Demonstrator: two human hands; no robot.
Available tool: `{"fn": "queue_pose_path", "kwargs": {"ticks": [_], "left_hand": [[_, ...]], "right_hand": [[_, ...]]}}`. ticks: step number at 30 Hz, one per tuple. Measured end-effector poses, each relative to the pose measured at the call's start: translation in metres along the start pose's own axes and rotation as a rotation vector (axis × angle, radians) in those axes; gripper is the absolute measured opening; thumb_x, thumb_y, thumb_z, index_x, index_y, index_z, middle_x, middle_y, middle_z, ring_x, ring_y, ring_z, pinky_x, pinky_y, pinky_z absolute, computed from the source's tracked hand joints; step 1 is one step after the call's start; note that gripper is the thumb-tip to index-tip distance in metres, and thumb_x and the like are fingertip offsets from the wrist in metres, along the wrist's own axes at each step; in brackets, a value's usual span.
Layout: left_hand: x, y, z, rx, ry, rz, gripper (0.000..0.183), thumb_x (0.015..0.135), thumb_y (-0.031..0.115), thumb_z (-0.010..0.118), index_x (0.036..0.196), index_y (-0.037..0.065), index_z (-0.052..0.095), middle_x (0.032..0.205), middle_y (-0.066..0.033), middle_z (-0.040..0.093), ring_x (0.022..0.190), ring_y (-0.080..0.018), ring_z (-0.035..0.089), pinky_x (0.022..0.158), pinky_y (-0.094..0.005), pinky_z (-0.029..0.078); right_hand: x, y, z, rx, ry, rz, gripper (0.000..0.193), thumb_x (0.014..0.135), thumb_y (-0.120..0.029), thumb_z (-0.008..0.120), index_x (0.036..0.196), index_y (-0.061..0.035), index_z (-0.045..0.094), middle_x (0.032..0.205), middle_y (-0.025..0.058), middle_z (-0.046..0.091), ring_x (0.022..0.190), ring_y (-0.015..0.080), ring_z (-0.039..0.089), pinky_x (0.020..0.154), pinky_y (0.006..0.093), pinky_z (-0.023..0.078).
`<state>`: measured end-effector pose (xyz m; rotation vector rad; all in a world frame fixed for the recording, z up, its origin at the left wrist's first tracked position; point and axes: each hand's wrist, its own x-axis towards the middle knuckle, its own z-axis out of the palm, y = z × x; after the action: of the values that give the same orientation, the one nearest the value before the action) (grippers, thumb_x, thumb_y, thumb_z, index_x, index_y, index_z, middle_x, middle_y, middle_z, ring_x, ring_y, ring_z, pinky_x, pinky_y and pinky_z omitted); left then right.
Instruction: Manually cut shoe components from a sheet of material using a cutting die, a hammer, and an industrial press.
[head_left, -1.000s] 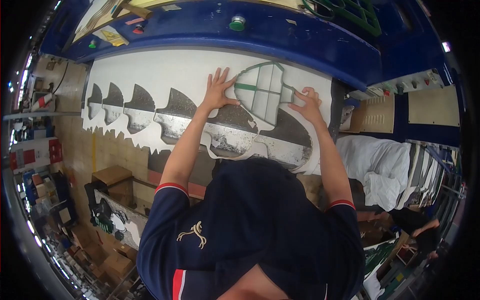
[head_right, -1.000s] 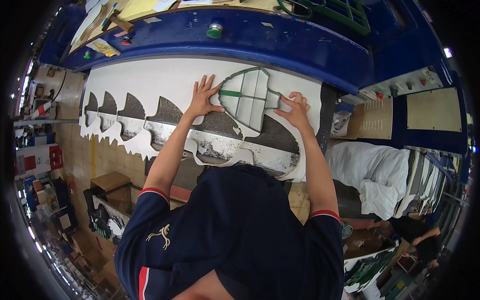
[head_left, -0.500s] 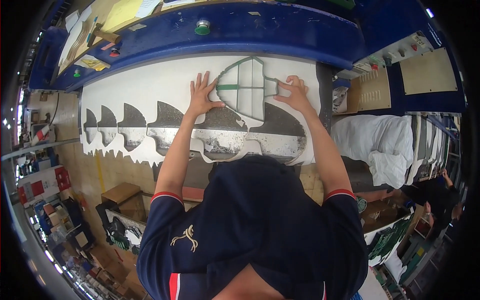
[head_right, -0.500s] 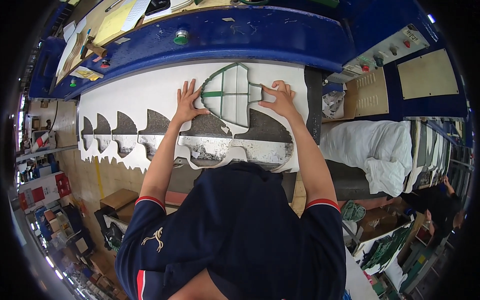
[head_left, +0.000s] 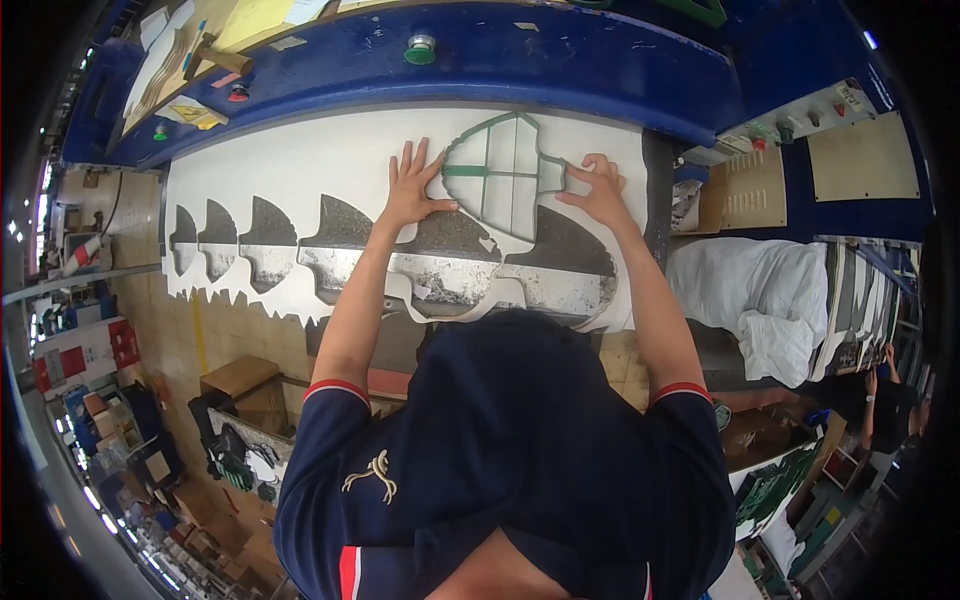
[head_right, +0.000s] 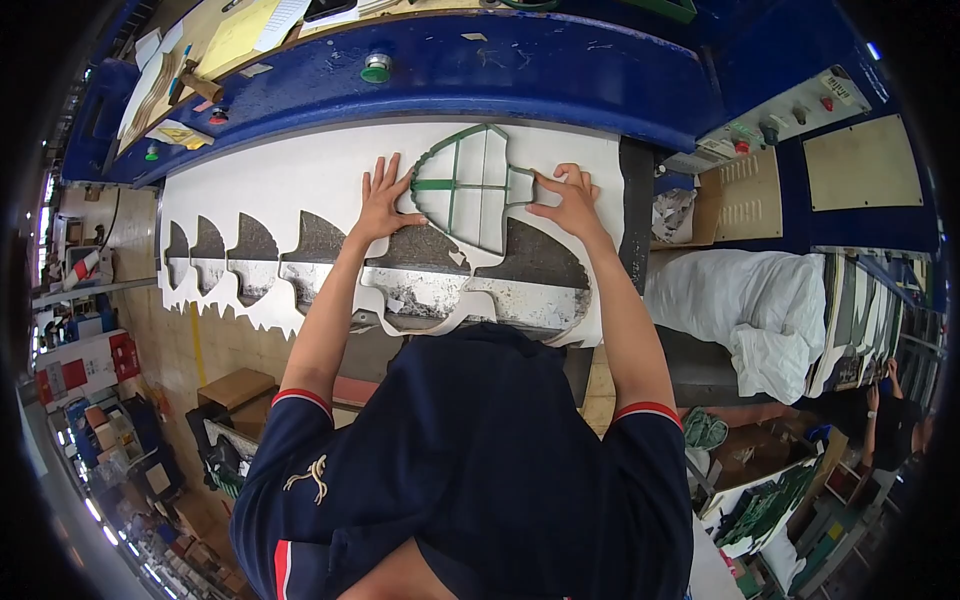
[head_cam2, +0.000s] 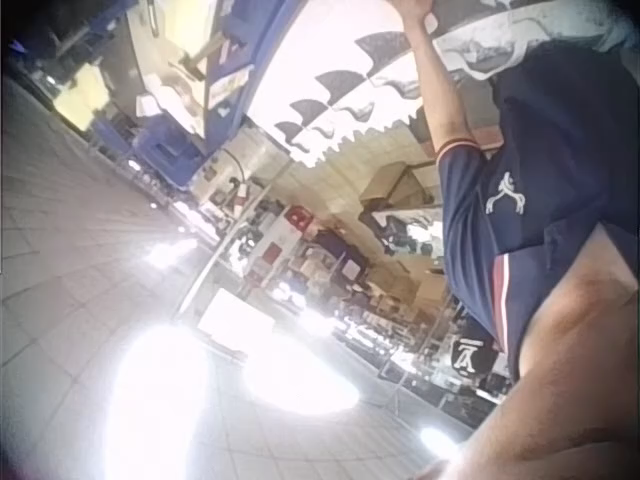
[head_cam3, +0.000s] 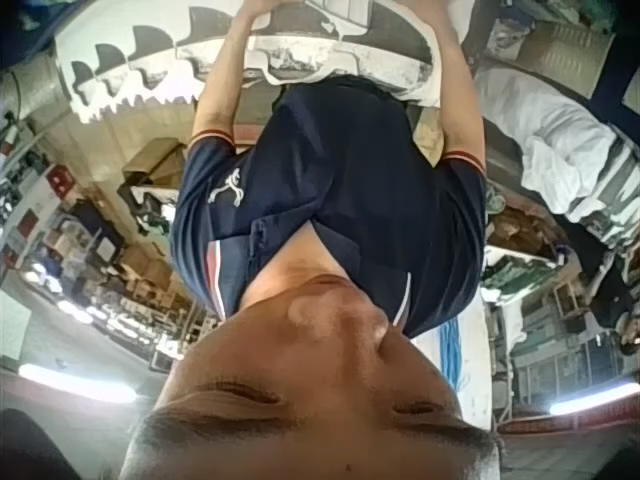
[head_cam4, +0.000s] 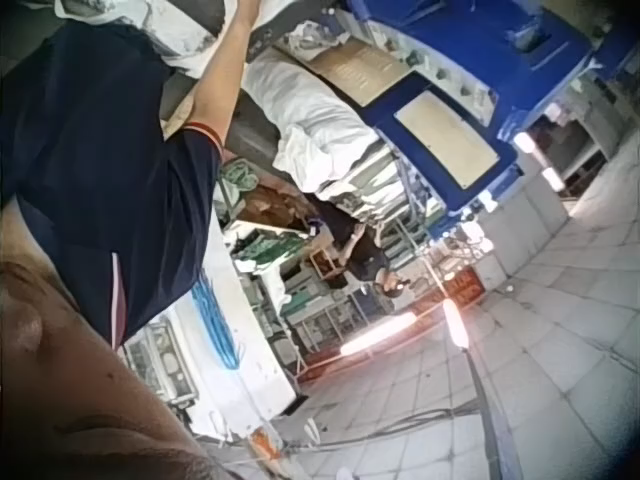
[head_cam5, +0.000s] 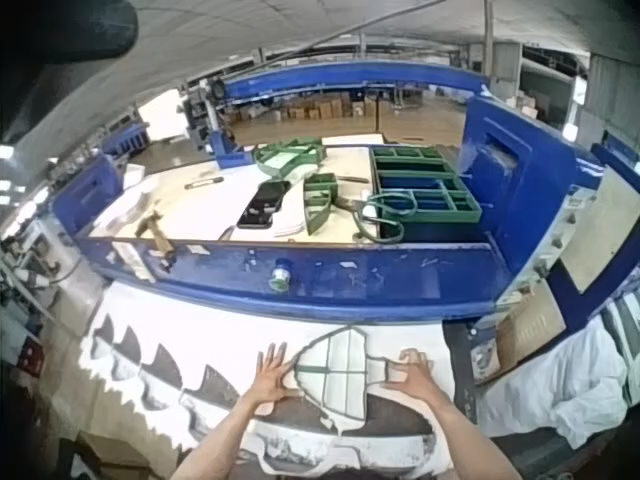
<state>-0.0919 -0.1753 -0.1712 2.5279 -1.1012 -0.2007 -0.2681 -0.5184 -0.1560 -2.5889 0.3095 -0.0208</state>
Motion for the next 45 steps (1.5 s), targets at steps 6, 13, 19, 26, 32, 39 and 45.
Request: {"fn": "queue_pose_path", "kwargs": {"ticks": [6,13,19,26,32,39,45], "left_hand": [[0.000,0.002,-0.001,0.042,-0.026,-0.014,0.105,0.063,0.068,0.076,0.152,0.026,0.038,0.164,-0.0142,0.012,0.151,-0.0363,0.001,0.118,-0.0576,-0.002],[0.001,0.001,0.000,0.067,-0.034,-0.006,0.106,0.064,0.069,0.075,0.153,0.026,0.036,0.164,-0.0141,0.011,0.151,-0.0364,0.000,0.118,-0.0579,-0.002],[0.001,0.000,-0.001,0.054,-0.035,-0.002,0.106,0.064,0.069,0.075,0.153,0.026,0.035,0.164,-0.0138,0.011,0.151,-0.0367,0.000,0.118,-0.0584,-0.002],[0.000,0.004,-0.005,0.038,-0.041,-0.028,0.107,0.064,0.065,0.078,0.153,0.024,0.035,0.165,-0.0121,0.010,0.152,-0.0347,0.000,0.119,-0.0567,-0.002],[0.001,0.007,-0.005,0.027,-0.028,-0.014,0.108,0.063,0.064,0.078,0.154,0.025,0.034,0.164,-0.0131,0.013,0.152,-0.0354,0.002,0.119,-0.0571,0.000],[0.002,0.001,-0.001,0.026,-0.027,0.002,0.109,0.062,0.058,0.082,0.153,0.022,0.035,0.164,-0.0134,0.014,0.151,-0.0365,0.003,0.118,-0.0590,0.001],[0.004,-0.001,-0.002,0.013,-0.049,-0.007,0.108,0.061,0.055,0.084,0.151,0.014,0.039,0.164,-0.0147,0.013,0.151,-0.0380,0.004,0.117,-0.0600,0.002]], "right_hand": [[0.001,0.000,0.000,0.030,-0.001,0.009,0.062,0.069,-0.048,0.084,0.125,-0.0243,0.070,0.118,0.0012,0.041,0.117,0.0215,0.036,0.099,0.0401,0.024],[0.000,0.000,0.000,0.029,0.002,0.019,0.064,0.068,-0.048,0.084,0.125,-0.0242,0.070,0.118,0.0010,0.042,0.118,0.0214,0.036,0.099,0.0401,0.024],[0.000,-0.001,-0.001,0.051,0.003,0.027,0.066,0.067,-0.047,0.085,0.127,-0.0241,0.068,0.118,0.0015,0.043,0.119,0.0221,0.038,0.100,0.0395,0.026],[-0.041,0.030,0.002,0.026,0.355,-0.018,0.066,0.070,-0.042,0.084,0.129,-0.0177,0.065,0.131,0.0118,0.046,0.121,0.0283,0.045,0.103,0.0445,0.035],[-0.094,0.055,-0.008,0.315,0.428,0.564,0.066,0.070,-0.034,0.085,0.124,-0.0025,0.064,0.110,0.0209,0.059,0.105,0.0341,0.056,0.094,0.0427,0.045],[-0.081,-0.004,-0.012,-0.140,0.420,0.533,0.051,0.071,-0.024,0.079,0.113,-0.0011,0.062,0.116,0.0173,0.058,0.110,0.0401,0.054,0.092,0.0475,0.047],[-0.069,0.018,-0.017,0.067,0.373,0.776,0.043,0.076,-0.028,0.075,0.108,-0.0038,0.059,0.107,0.0148,0.064,0.103,0.0384,0.060,0.089,0.0502,0.049]]}}
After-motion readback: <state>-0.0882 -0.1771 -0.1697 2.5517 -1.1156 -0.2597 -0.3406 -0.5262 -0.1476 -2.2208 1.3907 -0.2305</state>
